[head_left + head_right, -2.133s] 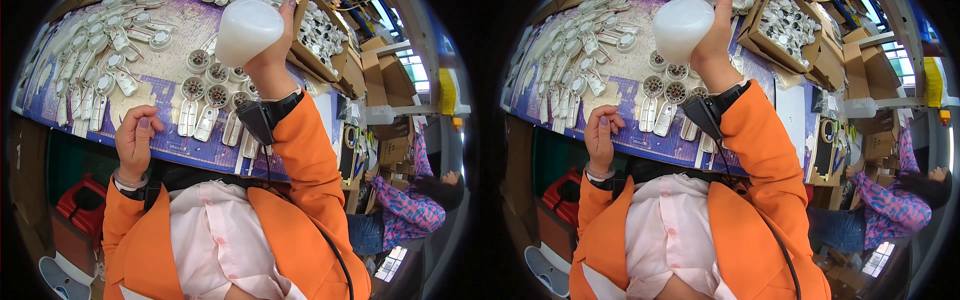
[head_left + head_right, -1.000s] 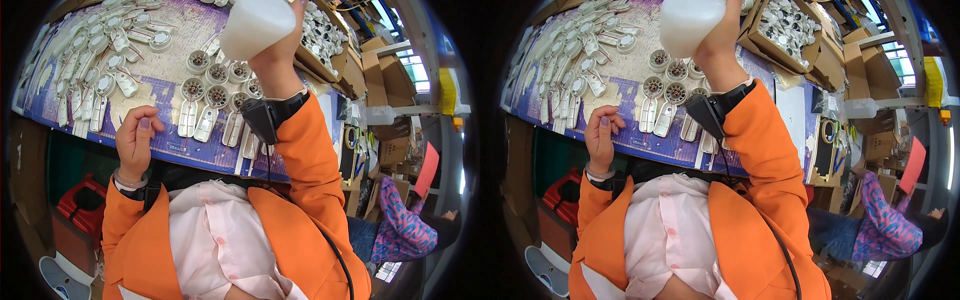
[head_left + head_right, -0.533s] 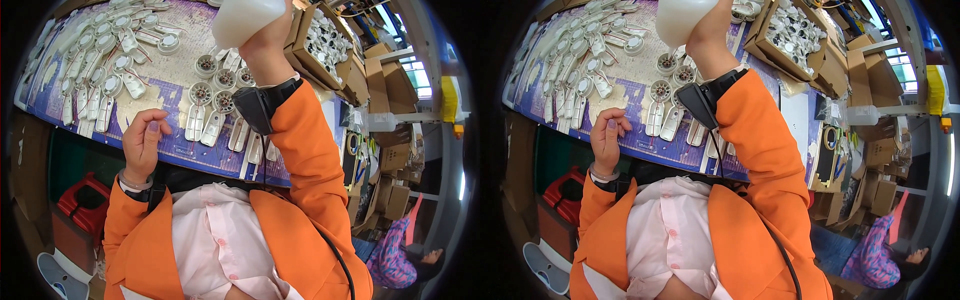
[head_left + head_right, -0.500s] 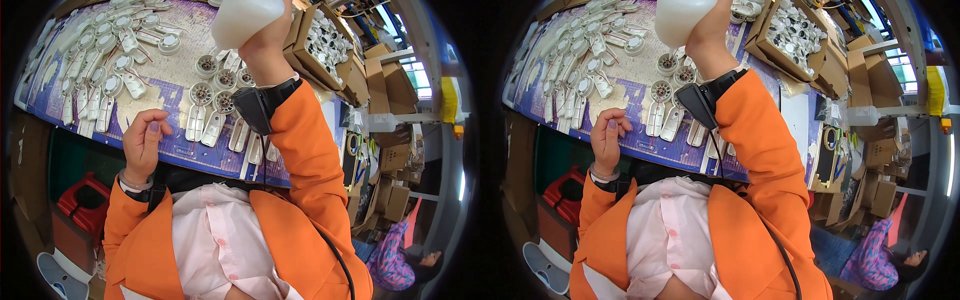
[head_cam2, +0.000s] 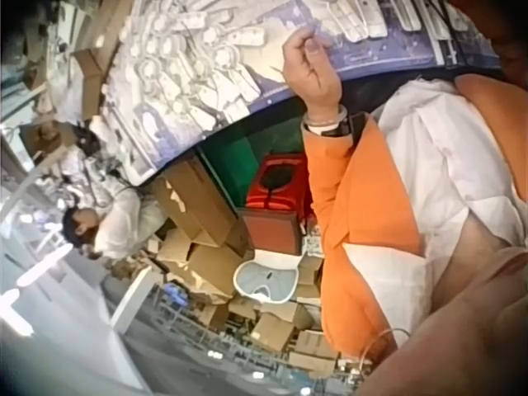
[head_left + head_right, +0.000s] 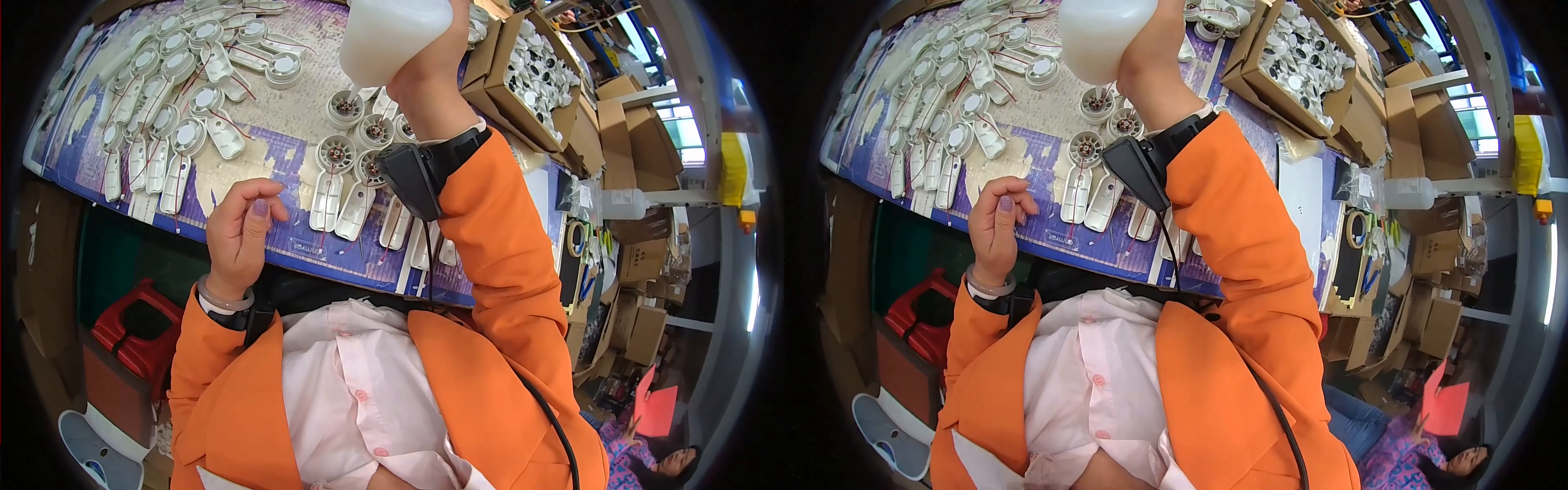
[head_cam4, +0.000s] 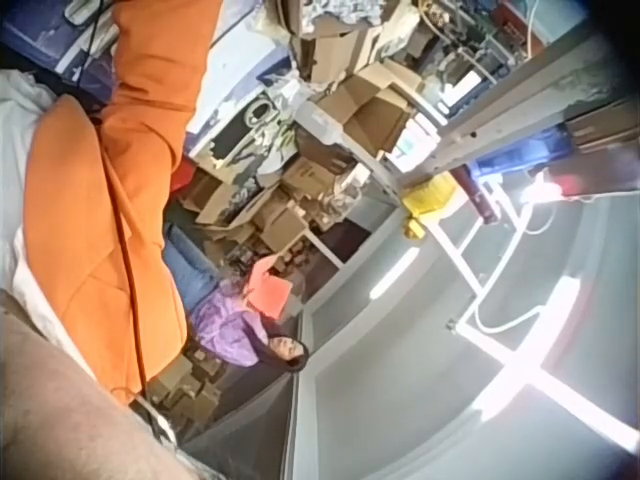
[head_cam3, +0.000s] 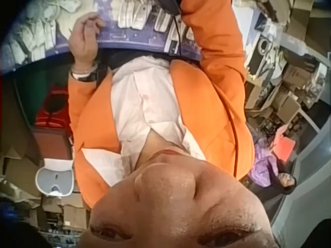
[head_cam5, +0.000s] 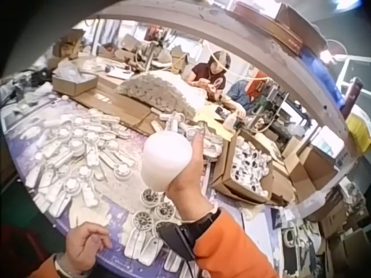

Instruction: The person applies liquid from a squeeze bottle into the centers of fan housings, then picks up fan blades and presses them onto the motor shafts.

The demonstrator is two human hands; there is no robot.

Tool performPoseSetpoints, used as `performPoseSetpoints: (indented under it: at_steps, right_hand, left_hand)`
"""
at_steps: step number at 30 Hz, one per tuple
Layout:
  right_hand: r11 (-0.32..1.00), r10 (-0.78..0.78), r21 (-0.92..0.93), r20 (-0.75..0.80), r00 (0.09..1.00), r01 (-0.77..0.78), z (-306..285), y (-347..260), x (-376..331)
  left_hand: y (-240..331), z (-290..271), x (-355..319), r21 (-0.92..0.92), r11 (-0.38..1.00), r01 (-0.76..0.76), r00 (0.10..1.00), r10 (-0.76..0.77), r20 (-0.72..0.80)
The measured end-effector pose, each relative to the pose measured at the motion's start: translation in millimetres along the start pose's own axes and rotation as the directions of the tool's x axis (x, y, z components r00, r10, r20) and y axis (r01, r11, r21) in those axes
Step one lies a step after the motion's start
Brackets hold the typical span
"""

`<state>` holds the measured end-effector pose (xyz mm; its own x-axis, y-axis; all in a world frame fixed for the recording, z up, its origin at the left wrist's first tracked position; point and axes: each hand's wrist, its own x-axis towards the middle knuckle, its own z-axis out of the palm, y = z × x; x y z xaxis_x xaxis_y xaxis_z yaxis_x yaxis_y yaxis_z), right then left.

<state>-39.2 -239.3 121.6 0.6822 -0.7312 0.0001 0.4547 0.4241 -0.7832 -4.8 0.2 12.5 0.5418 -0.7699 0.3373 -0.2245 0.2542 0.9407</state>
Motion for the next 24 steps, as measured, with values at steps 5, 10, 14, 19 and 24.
performPoseSetpoints:
  at_steps: [5,10,14,19,24]
  right_hand:
    - [0.999,-0.029,0.037,0.043,0.999,0.027,-9.8,6.6,9.4]
    - [1.0,0.003,-0.004,0.023,1.0,-0.003,0.7,5.0,0.9]
    - [1.0,-0.004,0.004,0.03,1.0,0.004,-0.7,3.8,1.1]
    - [1.0,-0.011,-0.019,-0.01,1.0,0.011,-2.9,7.9,3.4]
    - [1.0,-0.005,-0.013,-0.008,1.0,0.005,-3.5,7.9,3.3]
  left_hand:
    - [2.2,0.5,1.2,-0.009,1.0,-0.002,1.0,0.002,0.014]
    - [-0.4,-1.2,-0.1,-0.017,1.0,0.005,1.0,-0.005,0.012]
    - [1.0,-0.5,0.3,-0.03,1.0,0.004,1.0,-0.004,0.011]
    - [0.6,-0.6,0.3,-0.021,1.0,-0.001,1.0,0.002,0.012]
    - [0.7,-0.9,0.5,-0.012,1.0,-0.004,1.0,0.005,0.012]
